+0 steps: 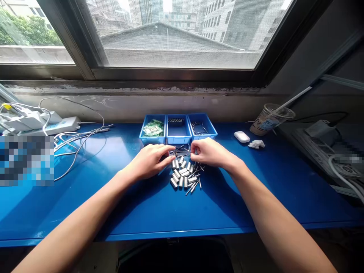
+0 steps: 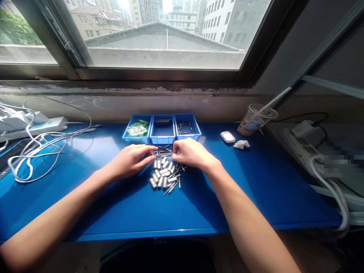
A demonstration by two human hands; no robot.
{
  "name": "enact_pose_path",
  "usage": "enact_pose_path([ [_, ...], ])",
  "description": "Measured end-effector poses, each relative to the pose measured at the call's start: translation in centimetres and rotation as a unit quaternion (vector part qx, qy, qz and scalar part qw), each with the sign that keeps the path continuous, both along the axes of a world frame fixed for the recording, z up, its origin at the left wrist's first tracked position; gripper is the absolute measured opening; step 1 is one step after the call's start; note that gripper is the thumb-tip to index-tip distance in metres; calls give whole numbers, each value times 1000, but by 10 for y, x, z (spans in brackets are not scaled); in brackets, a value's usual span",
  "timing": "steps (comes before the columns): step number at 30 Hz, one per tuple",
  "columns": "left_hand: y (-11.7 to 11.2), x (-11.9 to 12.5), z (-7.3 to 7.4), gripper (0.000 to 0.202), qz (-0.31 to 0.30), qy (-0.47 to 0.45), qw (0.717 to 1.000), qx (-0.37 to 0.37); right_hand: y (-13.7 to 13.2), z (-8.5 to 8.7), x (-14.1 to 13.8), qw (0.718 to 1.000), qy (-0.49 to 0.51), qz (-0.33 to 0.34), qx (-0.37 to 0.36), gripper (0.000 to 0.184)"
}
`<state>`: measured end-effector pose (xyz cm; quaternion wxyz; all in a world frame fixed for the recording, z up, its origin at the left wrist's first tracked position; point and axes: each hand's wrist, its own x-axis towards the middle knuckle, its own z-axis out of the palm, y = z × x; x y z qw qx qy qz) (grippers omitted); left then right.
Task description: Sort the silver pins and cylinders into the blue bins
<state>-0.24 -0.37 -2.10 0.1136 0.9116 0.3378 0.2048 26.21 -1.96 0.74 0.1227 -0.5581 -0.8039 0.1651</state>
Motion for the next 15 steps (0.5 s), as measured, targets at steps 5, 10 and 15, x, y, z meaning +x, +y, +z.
enact_pose_path([
  [5,0,1,-3,29,-3,-55,998,42,-1,-4,-5,995,26,43,85,3],
  [10,-1,5,-4,26,-4,-78,993,91,-4,-6,-10,986,33,78,143,4],
  [15,-4,6,-3,31,-5,-83,994,70,-5,-11,-16,982,23,91,163,4],
])
